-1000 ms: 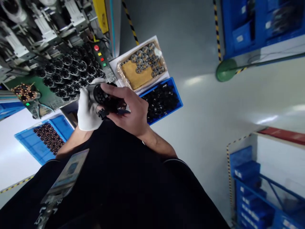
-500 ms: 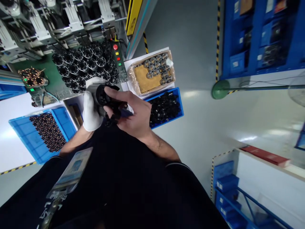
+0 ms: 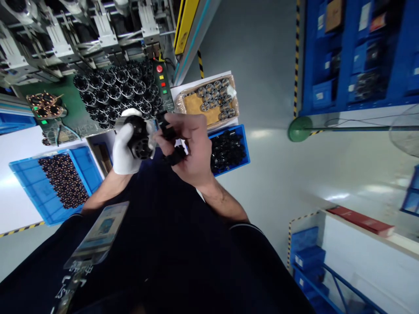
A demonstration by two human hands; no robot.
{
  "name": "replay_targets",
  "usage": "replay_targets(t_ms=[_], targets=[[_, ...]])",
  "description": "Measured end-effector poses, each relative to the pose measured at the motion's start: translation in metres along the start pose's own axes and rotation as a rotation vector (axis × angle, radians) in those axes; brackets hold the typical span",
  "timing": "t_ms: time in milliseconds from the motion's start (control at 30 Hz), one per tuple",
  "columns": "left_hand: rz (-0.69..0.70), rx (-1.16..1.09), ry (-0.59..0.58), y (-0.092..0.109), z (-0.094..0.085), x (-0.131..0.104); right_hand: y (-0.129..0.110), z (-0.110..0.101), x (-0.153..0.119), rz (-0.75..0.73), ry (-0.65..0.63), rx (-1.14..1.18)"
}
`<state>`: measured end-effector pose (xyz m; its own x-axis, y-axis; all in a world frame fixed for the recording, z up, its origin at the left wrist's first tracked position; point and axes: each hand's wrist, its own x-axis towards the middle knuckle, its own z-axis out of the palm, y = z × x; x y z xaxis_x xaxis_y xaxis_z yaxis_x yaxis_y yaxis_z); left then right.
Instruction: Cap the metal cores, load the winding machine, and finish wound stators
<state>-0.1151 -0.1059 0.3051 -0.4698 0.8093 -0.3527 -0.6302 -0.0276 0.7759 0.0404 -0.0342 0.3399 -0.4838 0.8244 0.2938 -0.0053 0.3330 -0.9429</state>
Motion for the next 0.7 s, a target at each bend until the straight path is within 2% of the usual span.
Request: replay_targets(t_ms=[100,233,300,433,567,700], targets=[[-0.025,-0.021,0.034,0.009,0.008,0.002,-0.009,-0.01,0.0,0.039,-0.049,0.075],[0.016,-0.011,0.074,0.021,0.017,0.0,-0.024,-0.01,0.002,0.023,-0.115,-0.137],[0.012,-0.014,0.077,0.027,0.021,-0.001,-0.026,-0.003,0.003,0.024,-0.125,-0.144],[0.01,-0.026,0.123,0.034,0.028,-0.006,-0.018,0.007,0.002,0.018,-0.155,-0.067],[-0.045,-0.001,0.128,0.034,0.025,-0.01,-0.011,0.004,-0.007,0.014,-0.249,-0.028],[-0.037,0.036,0.151,0.032,0.02,-0.014,-0.008,0.004,-0.019,0.018,-0.208,-0.04]])
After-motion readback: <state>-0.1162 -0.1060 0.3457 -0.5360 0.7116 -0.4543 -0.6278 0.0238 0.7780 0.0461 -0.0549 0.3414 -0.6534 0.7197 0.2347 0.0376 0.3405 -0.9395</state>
